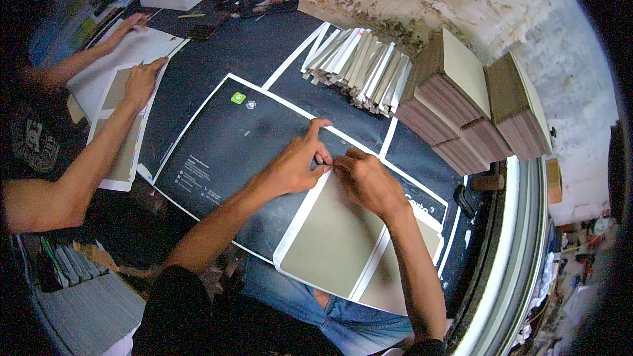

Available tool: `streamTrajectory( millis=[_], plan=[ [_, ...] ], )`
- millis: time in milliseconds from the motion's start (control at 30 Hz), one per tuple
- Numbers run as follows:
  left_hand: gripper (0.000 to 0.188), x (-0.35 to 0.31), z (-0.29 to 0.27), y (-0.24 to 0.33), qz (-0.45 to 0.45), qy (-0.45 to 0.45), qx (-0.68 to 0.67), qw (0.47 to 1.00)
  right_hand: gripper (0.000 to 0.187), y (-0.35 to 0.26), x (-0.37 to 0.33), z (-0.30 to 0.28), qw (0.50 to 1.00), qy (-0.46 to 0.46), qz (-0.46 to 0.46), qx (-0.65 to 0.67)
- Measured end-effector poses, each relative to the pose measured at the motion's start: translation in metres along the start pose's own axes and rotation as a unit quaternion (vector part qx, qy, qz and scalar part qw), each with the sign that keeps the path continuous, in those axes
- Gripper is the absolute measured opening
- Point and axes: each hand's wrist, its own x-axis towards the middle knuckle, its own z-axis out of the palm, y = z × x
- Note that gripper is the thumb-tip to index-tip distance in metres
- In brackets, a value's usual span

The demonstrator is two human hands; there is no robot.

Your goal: The person places cardboard sheets onto a large white paper base, applies thin spacer strips between them, and feeds the assembly through a rolling machine to press the layers together.

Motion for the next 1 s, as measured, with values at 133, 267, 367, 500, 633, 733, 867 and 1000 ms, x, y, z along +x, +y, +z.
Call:
streamTrajectory(
  millis=[133, 267, 367, 500, 633, 733, 867, 1000],
  plan=[
    [0.079, 0.000, 0.000, 0.002, -0.013, 0.011, 0.009, 1.000, 0.015, -0.001, 0.001, 0.001, 1.000, 0.014, -0.004, 0.002],
    [0.079, 0.001, 0.004, -0.002, -0.039, 0.015, 0.005, 0.999, 0.016, 0.001, -0.003, 0.004, 0.998, 0.041, 0.003, 0.038],
    [0.080, 0.000, 0.005, -0.002, -0.052, 0.018, -0.012, 0.998, 0.016, 0.004, -0.007, 0.007, 0.998, 0.057, -0.002, 0.029],
    [0.079, 0.001, 0.003, 0.003, -0.031, 0.015, 0.003, 0.999, 0.026, 0.008, -0.020, 0.018, 0.998, 0.051, -0.037, -0.027],
    [0.079, 0.001, 0.005, 0.002, -0.044, 0.016, 0.002, 0.999, 0.043, -0.005, -0.033, 0.021, 0.982, 0.002, -0.064, -0.176],
    [0.080, -0.001, 0.007, -0.003, -0.042, 0.020, -0.005, 0.999, 0.050, -0.018, -0.039, 0.023, 0.974, -0.021, -0.054, -0.218],
    [0.079, 0.000, 0.009, 0.005, -0.048, 0.021, 0.027, 0.998, 0.054, -0.017, -0.045, 0.029, 0.980, 0.014, -0.031, -0.197],
    [0.080, -0.001, 0.015, 0.009, -0.057, 0.037, 0.027, 0.997, 0.056, -0.018, -0.062, 0.050, 0.984, 0.122, -0.007, -0.133]
  ],
)
